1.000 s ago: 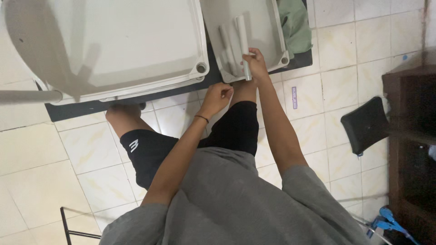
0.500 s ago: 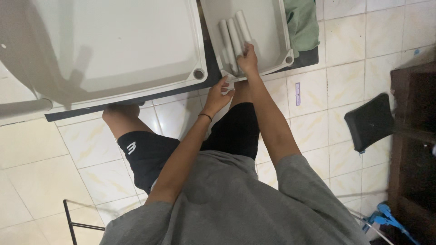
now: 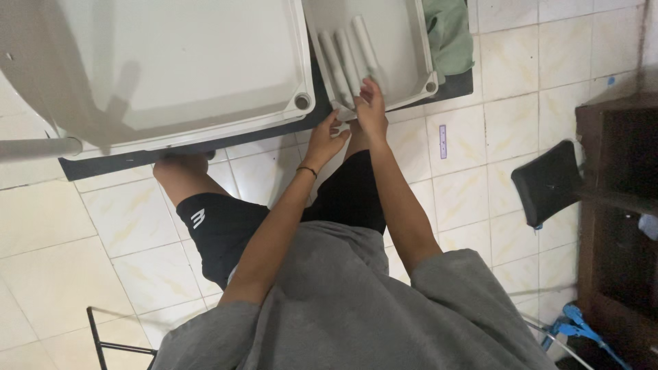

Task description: The person assembles a white plastic three-tier storage shelf by inserting cylindrical support rods into the corner sockets of the trays. They connect the trays vertically, then disassemble the unit to separate the trays and rods, and finally reassemble the structure.

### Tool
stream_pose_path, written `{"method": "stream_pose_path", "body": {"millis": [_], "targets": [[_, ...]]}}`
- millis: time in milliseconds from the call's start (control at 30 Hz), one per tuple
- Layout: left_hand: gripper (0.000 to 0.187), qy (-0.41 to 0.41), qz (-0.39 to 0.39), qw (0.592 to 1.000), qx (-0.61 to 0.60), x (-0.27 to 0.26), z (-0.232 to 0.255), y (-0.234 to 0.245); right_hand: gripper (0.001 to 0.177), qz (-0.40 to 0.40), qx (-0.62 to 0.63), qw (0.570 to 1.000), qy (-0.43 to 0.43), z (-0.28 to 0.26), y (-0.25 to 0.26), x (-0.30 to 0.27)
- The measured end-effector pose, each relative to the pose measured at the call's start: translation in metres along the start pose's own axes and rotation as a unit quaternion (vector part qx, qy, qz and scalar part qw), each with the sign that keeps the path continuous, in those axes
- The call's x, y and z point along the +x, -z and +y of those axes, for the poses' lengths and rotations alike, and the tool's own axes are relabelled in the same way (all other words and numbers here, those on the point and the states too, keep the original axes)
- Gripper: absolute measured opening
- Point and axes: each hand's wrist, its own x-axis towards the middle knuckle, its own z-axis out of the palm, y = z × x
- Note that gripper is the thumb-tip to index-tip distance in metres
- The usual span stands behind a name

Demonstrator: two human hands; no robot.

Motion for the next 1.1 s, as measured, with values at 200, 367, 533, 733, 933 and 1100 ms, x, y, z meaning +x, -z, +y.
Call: {"method": "stream_pose_path", "body": {"millis": [200, 367, 533, 733, 933, 1100], "targets": [[0.073, -0.016, 0.013, 0.999, 0.025, -0.004, 0.010, 0.004, 0.063, -0.001, 0.083, 0.996, 0.012, -0.015, 0.014, -0.007], [0.070, -0.069, 0.018, 0.997, -0.014, -0.013, 0.018, 0.015, 0.068, -0.011, 0.148, 0.989, 0.028, -0.073, 0.023, -0.026], [0.061, -0.108, 0.036, 0.989, -0.098, -0.036, 0.041, 0.046, 0.067, -0.038, 0.156, 0.981, 0.109, -0.159, 0.003, -0.051], [0.033, -0.205, 0.140, 0.945, -0.213, -0.088, 0.075, 0.116, 0.070, -0.145, 0.232, 0.943, 0.190, -0.242, -0.056, -0.095], [0.015, -0.208, 0.339, 0.894, -0.207, -0.139, 0.077, 0.193, 0.074, -0.244, 0.209, 0.927, 0.192, -0.292, -0.123, -0.132], [0.013, -0.235, 0.485, 0.815, -0.214, -0.156, 0.049, 0.246, 0.076, -0.301, 0.208, 0.911, 0.190, -0.314, -0.167, -0.147]]}}
